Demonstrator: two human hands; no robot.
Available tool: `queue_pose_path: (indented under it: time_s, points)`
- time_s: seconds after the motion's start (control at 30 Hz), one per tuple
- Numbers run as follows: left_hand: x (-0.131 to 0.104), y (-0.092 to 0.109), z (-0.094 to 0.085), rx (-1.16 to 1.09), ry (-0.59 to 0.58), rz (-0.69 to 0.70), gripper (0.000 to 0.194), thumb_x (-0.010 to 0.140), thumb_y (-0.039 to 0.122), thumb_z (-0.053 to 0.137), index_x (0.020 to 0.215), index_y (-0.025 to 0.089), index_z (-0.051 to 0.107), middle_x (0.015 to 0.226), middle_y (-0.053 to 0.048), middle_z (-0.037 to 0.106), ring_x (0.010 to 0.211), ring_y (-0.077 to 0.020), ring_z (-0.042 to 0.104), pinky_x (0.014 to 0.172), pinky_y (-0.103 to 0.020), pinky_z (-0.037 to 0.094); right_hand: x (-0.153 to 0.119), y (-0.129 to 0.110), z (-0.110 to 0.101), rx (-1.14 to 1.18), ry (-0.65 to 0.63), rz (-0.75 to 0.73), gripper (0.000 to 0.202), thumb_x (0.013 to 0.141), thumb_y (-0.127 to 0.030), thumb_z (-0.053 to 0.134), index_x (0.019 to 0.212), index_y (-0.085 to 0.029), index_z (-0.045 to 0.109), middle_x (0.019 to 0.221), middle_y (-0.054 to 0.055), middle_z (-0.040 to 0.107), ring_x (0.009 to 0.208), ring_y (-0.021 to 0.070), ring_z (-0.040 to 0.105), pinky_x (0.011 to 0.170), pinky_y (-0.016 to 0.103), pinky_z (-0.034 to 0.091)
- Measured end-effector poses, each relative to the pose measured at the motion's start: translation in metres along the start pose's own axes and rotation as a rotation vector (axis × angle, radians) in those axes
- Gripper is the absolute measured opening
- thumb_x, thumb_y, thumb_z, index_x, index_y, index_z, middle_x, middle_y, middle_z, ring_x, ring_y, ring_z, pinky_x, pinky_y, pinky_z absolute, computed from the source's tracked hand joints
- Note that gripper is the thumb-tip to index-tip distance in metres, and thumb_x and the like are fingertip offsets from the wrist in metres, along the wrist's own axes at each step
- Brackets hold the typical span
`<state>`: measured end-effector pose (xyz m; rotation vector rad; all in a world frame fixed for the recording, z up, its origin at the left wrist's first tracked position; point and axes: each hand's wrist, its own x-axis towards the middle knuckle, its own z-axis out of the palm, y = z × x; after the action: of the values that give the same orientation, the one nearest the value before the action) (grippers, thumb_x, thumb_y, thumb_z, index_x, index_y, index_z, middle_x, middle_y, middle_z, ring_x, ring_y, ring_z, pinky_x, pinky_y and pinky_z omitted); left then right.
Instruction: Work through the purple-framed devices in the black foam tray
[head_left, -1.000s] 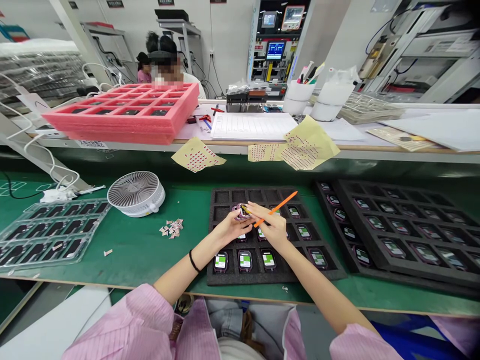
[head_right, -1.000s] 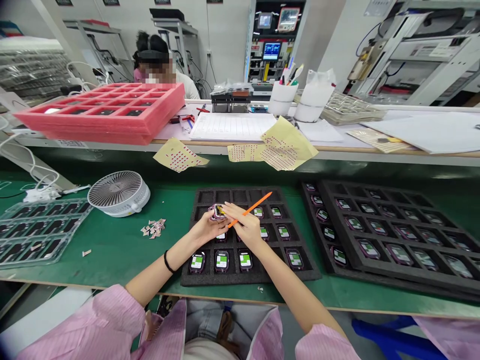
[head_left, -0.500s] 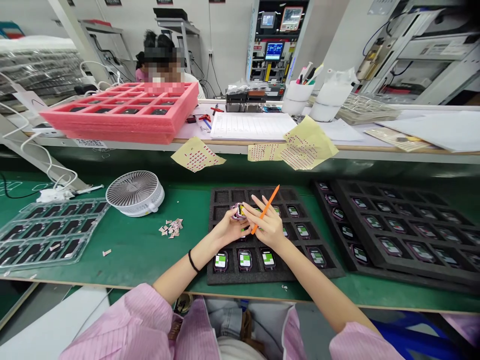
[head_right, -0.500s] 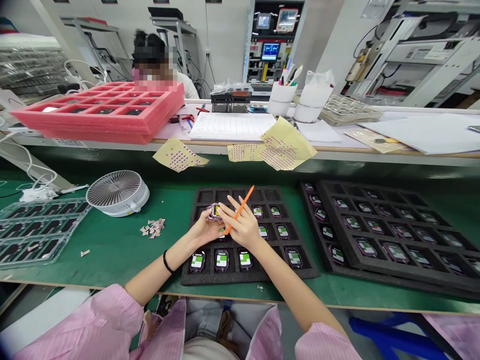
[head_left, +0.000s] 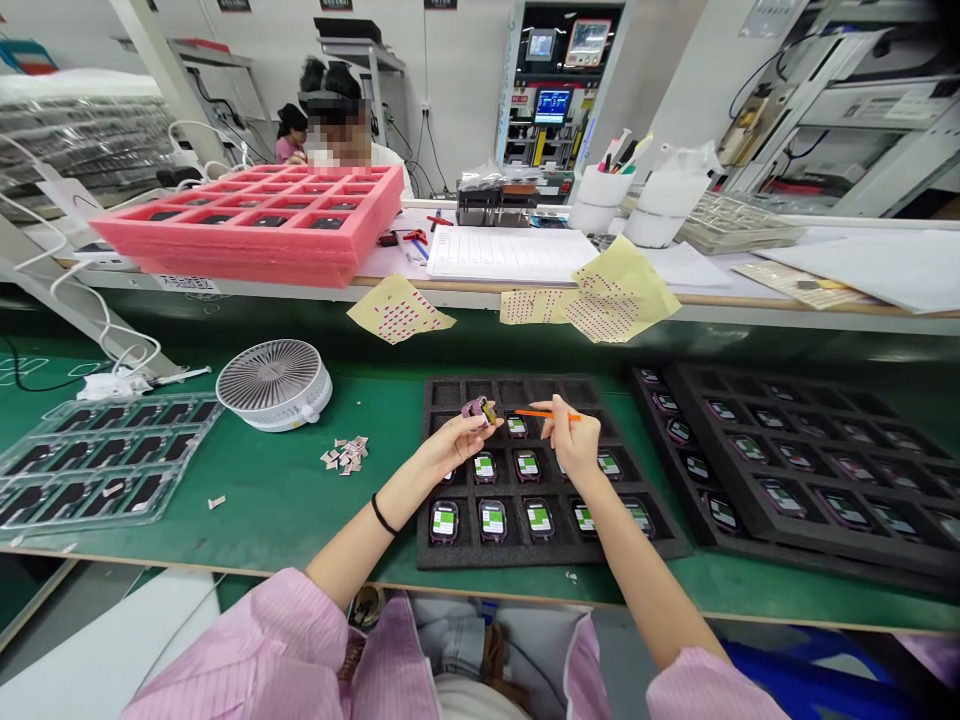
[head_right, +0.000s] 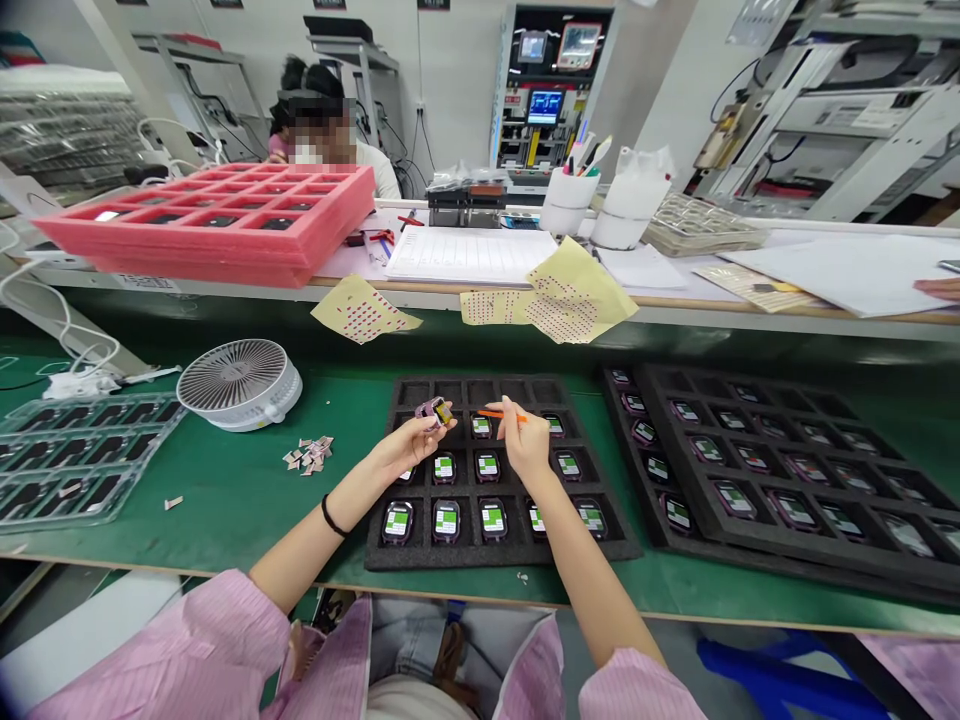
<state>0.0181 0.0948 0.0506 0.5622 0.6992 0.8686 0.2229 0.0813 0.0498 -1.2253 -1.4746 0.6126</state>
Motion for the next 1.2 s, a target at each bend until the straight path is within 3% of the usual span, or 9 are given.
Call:
queue_pose_path:
  time_s: [0.13,0.3,0.4,0.53,0.6,0.8,1.2]
  points:
    - [0.001,-0.004,0.001,0.125,0.043,0.101,0.047,0.065,0.019,0.077,0.111,0.019,0.064,0.094,-0.006,0.071,0.076,-0.0108,0.066,0.062,-0.017,0.049,0.006,0.001,-0.001,-0.36,0.089,-0.093,0.067,0.093,-0.061,0.025,0.057,-0.021,0.065,0.049,0.005,0.059,0.051,0.019,0.06,0.06,0.03,0.044]
    - [0.0,-0.009,0.002,0.344,0.06,0.257,0.068,0.054,0.027,0.085,0.116,0.015,0.061,0.096,-0.008,0.07,0.082,-0.016,0.066,0.074,-0.026,0.051,0.012,0.012,0.001,-0.566,-0.046,-0.005,0.069,0.09,-0.067,0.023,0.053,-0.022,0.06,0.044,0.005,0.054,0.048,0.0198,0.059,0.055,0.029,0.04]
    - [0.001,-0.012,0.0,0.531,0.063,0.407,0.071,0.052,0.028,0.085,0.117,0.014,0.06,0.103,-0.009,0.068,0.085,-0.0168,0.064,0.077,-0.027,0.051,0.014,0.012,0.001,-0.389,-0.062,0.042,0.063,0.084,-0.072,0.032,0.057,-0.021,0.059,0.05,0.006,0.059,0.05,0.0205,0.06,0.053,0.03,0.043]
    - [-0.001,-0.016,-0.002,0.847,0.072,0.5,0.06,0.063,0.03,0.076,0.119,0.015,0.06,0.098,-0.006,0.068,0.066,-0.0099,0.058,0.059,-0.019,0.045,0.011,-0.006,0.001,0.238,-0.01,0.121,0.056,0.086,-0.068,0.038,0.069,-0.02,0.061,0.062,0.007,0.066,0.055,0.0205,0.064,0.053,0.032,0.05]
    - [-0.003,-0.016,-0.001,0.948,0.08,0.533,0.055,0.066,0.028,0.073,0.118,0.016,0.061,0.097,-0.005,0.068,0.061,-0.0085,0.055,0.057,-0.018,0.043,0.008,-0.015,0.002,0.396,0.005,0.136,0.052,0.086,-0.065,0.041,0.068,-0.02,0.061,0.061,0.006,0.067,0.054,0.0205,0.065,0.055,0.034,0.053]
    - [-0.005,-0.015,0.003,1.016,0.092,0.593,0.052,0.066,0.025,0.071,0.117,0.016,0.062,0.098,-0.005,0.068,0.064,-0.009,0.054,0.058,-0.018,0.045,0.001,-0.021,0.009,0.388,-0.118,0.113,0.047,0.084,-0.062,0.049,0.067,-0.02,0.063,0.06,0.005,0.066,0.056,0.0204,0.065,0.058,0.036,0.055]
    - [-0.004,-0.016,0.002,1.025,0.091,0.591,0.053,0.066,0.025,0.071,0.118,0.016,0.062,0.098,-0.005,0.068,0.064,-0.0098,0.056,0.059,-0.019,0.045,-0.002,-0.021,0.01,0.342,-0.11,0.06,0.047,0.087,-0.061,0.046,0.069,-0.021,0.065,0.061,0.005,0.067,0.06,0.0216,0.067,0.058,0.037,0.056]
